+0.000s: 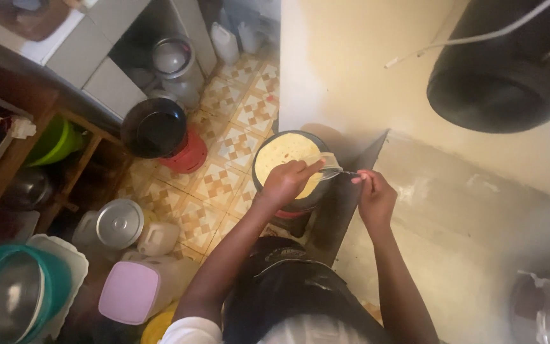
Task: The person is preparing flatbread by pouring batter onto a heated griddle, spreading it, and then transferring the finished bread into a storage container.
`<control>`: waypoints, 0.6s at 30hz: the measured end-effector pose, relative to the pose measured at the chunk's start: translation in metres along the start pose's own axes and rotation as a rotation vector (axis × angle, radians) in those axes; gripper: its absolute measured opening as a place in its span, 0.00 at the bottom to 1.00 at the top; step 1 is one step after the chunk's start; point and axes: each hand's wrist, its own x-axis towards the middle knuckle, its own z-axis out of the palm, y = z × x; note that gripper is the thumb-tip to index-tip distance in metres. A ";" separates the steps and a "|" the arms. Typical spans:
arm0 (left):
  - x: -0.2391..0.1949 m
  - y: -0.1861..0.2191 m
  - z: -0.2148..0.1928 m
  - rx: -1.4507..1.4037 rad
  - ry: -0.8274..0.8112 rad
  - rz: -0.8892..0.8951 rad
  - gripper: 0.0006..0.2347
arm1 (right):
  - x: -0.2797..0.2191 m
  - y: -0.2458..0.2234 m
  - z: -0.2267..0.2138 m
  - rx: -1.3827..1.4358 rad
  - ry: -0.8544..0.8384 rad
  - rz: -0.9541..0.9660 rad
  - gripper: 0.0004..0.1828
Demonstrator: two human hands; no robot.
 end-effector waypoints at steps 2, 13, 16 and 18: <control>-0.007 0.000 0.015 0.005 -0.010 0.007 0.18 | -0.004 0.008 0.000 0.007 0.008 0.042 0.09; -0.021 0.008 0.039 -0.135 -0.120 -0.181 0.17 | -0.016 0.017 -0.006 0.040 0.023 0.156 0.09; -0.027 0.007 0.048 -0.211 -0.073 -0.373 0.14 | -0.021 0.022 -0.006 0.053 0.064 0.175 0.09; -0.025 0.005 0.032 -0.363 -0.030 -0.638 0.15 | -0.023 0.016 -0.008 0.055 0.202 0.169 0.08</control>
